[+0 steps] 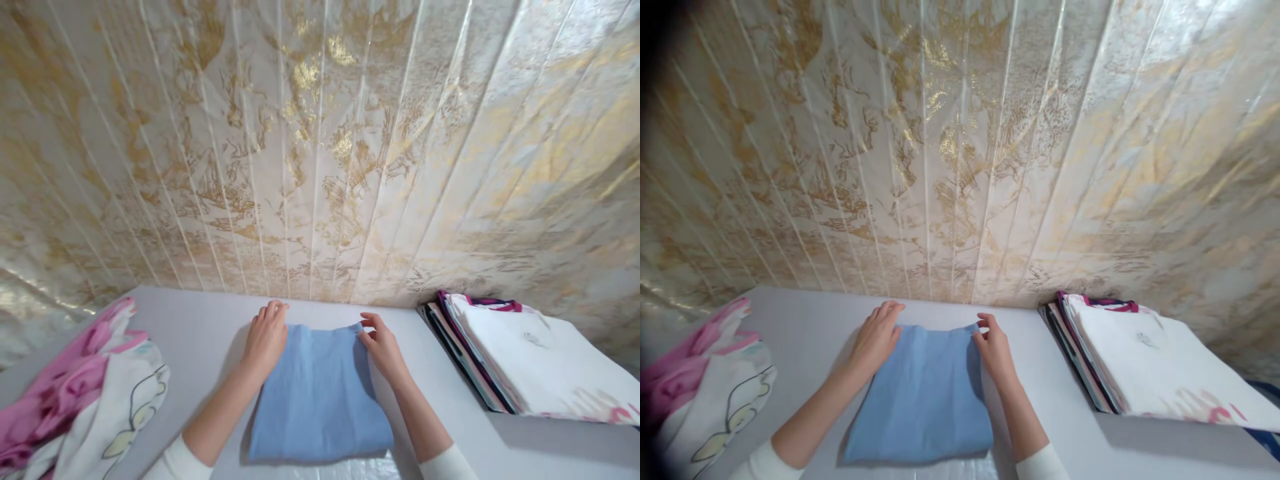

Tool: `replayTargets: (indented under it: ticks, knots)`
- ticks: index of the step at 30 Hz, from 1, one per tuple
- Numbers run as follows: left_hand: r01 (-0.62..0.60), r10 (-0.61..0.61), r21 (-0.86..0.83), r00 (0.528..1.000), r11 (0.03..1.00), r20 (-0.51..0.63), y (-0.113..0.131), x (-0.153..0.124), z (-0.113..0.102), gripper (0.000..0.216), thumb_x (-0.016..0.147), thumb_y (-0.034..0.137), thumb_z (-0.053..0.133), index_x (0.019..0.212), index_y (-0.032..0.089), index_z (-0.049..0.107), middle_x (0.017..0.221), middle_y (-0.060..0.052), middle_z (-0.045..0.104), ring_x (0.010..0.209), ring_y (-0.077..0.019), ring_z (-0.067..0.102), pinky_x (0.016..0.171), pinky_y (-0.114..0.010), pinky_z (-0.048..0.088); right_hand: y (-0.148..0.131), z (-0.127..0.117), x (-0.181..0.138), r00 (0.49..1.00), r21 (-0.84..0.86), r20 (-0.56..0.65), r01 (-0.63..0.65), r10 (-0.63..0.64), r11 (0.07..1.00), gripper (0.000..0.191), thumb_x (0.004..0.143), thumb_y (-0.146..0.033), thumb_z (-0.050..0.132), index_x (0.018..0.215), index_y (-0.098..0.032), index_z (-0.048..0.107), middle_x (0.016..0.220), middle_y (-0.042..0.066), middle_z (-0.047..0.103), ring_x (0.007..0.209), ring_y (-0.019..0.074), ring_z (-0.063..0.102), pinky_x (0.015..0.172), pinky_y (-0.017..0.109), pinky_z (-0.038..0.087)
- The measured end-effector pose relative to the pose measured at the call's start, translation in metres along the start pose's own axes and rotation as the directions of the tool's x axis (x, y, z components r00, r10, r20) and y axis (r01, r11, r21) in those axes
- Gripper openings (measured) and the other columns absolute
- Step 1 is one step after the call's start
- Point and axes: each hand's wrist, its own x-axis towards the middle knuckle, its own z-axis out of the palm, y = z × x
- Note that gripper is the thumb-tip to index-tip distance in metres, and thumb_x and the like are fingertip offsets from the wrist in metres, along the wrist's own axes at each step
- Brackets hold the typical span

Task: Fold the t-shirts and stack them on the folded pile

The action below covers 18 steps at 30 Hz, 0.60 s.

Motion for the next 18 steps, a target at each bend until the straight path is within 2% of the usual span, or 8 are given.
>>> replayTargets:
  ticks: [2,4,6,8,9,12,16,18]
  knots:
    - [-0.068,0.067,0.055,0.998,0.996,0.011,0.020,-0.018,0.006,0.043,0.087,0.006,0.041,0.128,0.015,0.052,0.140,-0.015,0.048,0.130,-0.0275,0.043,0.107,-0.050,0.031,0.001,0.001,-0.001,1.000,-0.010,-0.004,0.010,-0.010,1.000,0.040,0.079,-0.026,0.047,0.117,-0.017,0.053,0.101,0.007,0.066,0.062,0.0133,0.060,0.065,0.028,0.050]
    - [-0.176,0.167,0.069,0.980,0.982,0.112,0.041,-0.040,0.018,0.042,0.089,0.012,0.047,0.129,0.020,0.054,0.141,-0.010,0.052,0.132,-0.0243,0.043,0.108,-0.045,0.033,0.000,0.003,-0.002,1.000,-0.031,-0.016,0.020,-0.020,0.999,0.039,0.078,-0.024,0.048,0.117,-0.017,0.054,0.100,0.007,0.066,0.063,0.0137,0.060,0.069,0.029,0.050]
    - [-0.375,0.333,0.071,0.883,0.924,0.330,0.056,-0.060,0.033,0.047,0.094,0.024,0.048,0.140,0.020,0.045,0.153,-0.011,0.036,0.141,-0.0260,0.032,0.111,-0.046,0.031,-0.001,0.005,-0.004,0.999,-0.064,-0.038,0.035,-0.037,0.997,0.038,0.078,-0.023,0.049,0.115,-0.017,0.055,0.105,0.008,0.065,0.067,0.0147,0.060,0.076,0.031,0.050]
    - [-0.471,0.402,0.056,0.804,0.880,0.438,0.065,-0.073,0.044,0.053,0.096,0.032,0.049,0.146,0.019,0.038,0.157,-0.011,0.025,0.144,-0.0276,0.024,0.114,-0.048,0.028,-0.002,0.004,-0.004,0.997,-0.098,-0.059,0.052,-0.058,0.994,0.036,0.078,-0.024,0.049,0.113,-0.017,0.057,0.113,0.010,0.061,0.070,0.0156,0.060,0.081,0.034,0.049]
    - [-0.482,0.405,0.056,0.789,0.874,0.462,0.067,-0.077,0.047,0.055,0.096,0.033,0.049,0.147,0.018,0.037,0.157,-0.011,0.023,0.145,-0.0281,0.023,0.114,-0.048,0.027,-0.003,0.003,-0.005,0.996,-0.113,-0.068,0.057,-0.065,0.992,0.035,0.079,-0.025,0.049,0.112,-0.017,0.057,0.116,0.011,0.060,0.071,0.0158,0.060,0.082,0.035,0.048]
    - [-0.456,0.372,0.074,0.801,0.887,0.468,0.068,-0.078,0.046,0.057,0.096,0.034,0.049,0.149,0.017,0.034,0.157,-0.011,0.022,0.144,-0.0279,0.023,0.115,-0.049,0.026,-0.007,-0.008,-0.012,0.996,-0.139,-0.074,0.046,-0.057,0.989,0.035,0.083,-0.030,0.046,0.114,-0.015,0.055,0.111,0.011,0.061,0.071,0.0167,0.061,0.080,0.035,0.049]
    - [-0.461,0.383,0.071,0.806,0.885,0.451,0.068,-0.073,0.035,0.055,0.098,0.036,0.045,0.148,0.016,0.034,0.156,-0.011,0.026,0.144,-0.0260,0.025,0.115,-0.046,0.027,-0.016,-0.030,-0.045,1.000,-0.188,0.003,-0.007,0.008,0.982,0.036,0.087,-0.038,0.046,0.114,-0.017,0.055,0.077,0.002,0.066,0.062,0.0190,0.062,0.065,0.031,0.046]
    - [-0.462,0.387,0.064,0.803,0.885,0.454,0.069,-0.073,0.033,0.053,0.098,0.035,0.043,0.147,0.016,0.036,0.155,-0.010,0.028,0.144,-0.0254,0.025,0.115,-0.046,0.026,-0.024,-0.037,-0.071,0.995,-0.258,0.075,-0.041,0.062,0.965,0.034,0.087,-0.041,0.047,0.111,-0.020,0.057,0.068,-0.001,0.065,0.062,0.0199,0.063,0.062,0.029,0.043]
